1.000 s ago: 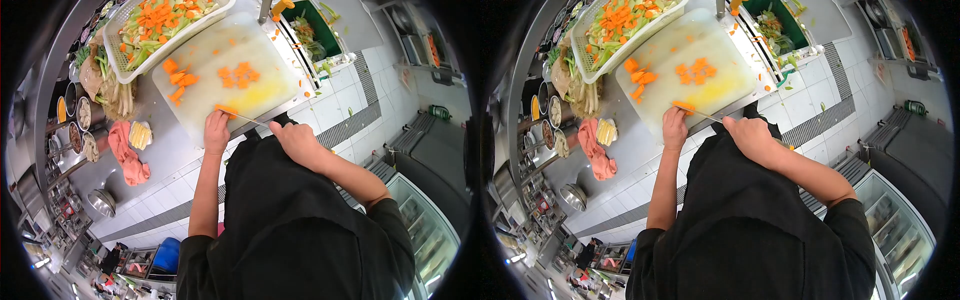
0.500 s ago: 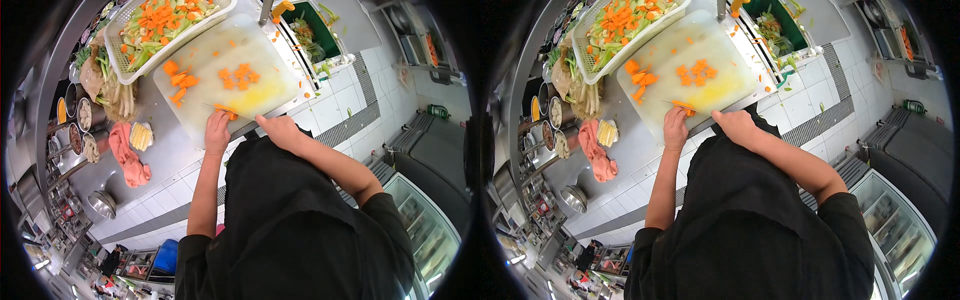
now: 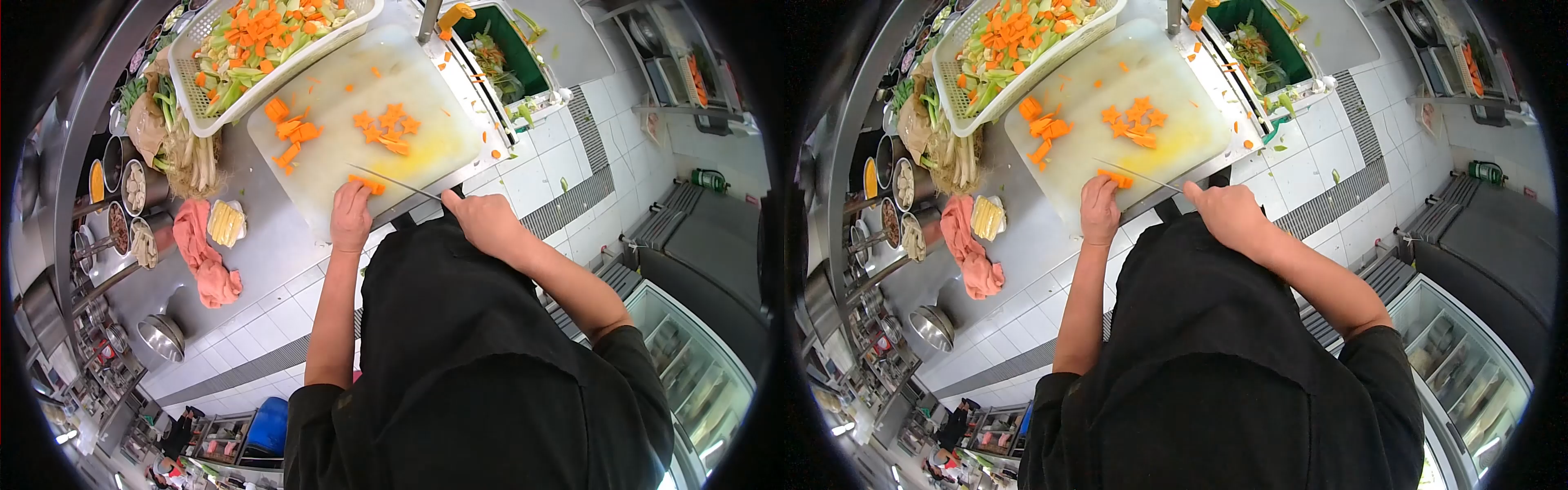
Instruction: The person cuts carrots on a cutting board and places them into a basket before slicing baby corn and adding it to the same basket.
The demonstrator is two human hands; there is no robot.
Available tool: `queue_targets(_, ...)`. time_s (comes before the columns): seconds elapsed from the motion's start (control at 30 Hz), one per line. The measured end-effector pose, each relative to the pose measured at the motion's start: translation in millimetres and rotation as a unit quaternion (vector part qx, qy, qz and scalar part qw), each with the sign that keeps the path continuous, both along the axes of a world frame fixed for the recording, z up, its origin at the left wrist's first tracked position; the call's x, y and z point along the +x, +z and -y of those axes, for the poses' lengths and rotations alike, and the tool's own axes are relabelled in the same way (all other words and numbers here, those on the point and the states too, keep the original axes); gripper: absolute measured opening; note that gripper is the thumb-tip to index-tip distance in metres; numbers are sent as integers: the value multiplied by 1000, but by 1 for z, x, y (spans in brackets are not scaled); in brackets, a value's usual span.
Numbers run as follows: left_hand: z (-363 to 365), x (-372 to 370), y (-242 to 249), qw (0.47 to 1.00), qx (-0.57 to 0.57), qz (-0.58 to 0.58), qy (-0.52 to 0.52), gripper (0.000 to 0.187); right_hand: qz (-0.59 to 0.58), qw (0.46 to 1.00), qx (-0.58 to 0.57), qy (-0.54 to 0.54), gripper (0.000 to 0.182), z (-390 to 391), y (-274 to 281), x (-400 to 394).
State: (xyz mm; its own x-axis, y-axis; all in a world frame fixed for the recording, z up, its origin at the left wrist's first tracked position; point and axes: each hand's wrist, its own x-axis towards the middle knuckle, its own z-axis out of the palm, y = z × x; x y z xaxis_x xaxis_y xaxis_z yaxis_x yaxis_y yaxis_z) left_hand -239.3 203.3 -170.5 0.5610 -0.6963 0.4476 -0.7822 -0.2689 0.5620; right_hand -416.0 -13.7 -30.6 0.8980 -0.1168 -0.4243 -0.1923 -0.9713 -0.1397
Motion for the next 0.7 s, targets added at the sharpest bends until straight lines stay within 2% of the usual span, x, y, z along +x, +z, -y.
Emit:
queue_targets(0.13, -1, 1, 1, 1000, -2, 3, 4, 34, 43, 999, 8, 1, 18, -14, 2, -12)
queue_targets(0.23, 1, -1, 0, 1000, 8, 4, 4, 29, 19, 1000, -16, 9, 18, -19, 12, -11)
queue_targets(0.3, 2, 0, 3, 1000, 11, 3, -3, 36, 12, 1000, 1, -1, 17, -20, 16, -8)
queue_targets(0.53, 0, 0, 2, 1000, 16, 10, -2, 36, -70, 997, 37, -11, 16, -21, 4, 6)
queue_targets(0.6, -1, 0, 0, 1000, 12, 0, -1, 35, -38, 995, 88, -36, 16, -22, -10, 11)
queue_targets(0.7, 0, 1, 5, 1000, 5, -12, -3, 28, 33, 996, 80, -25, 21, -29, -47, 14)
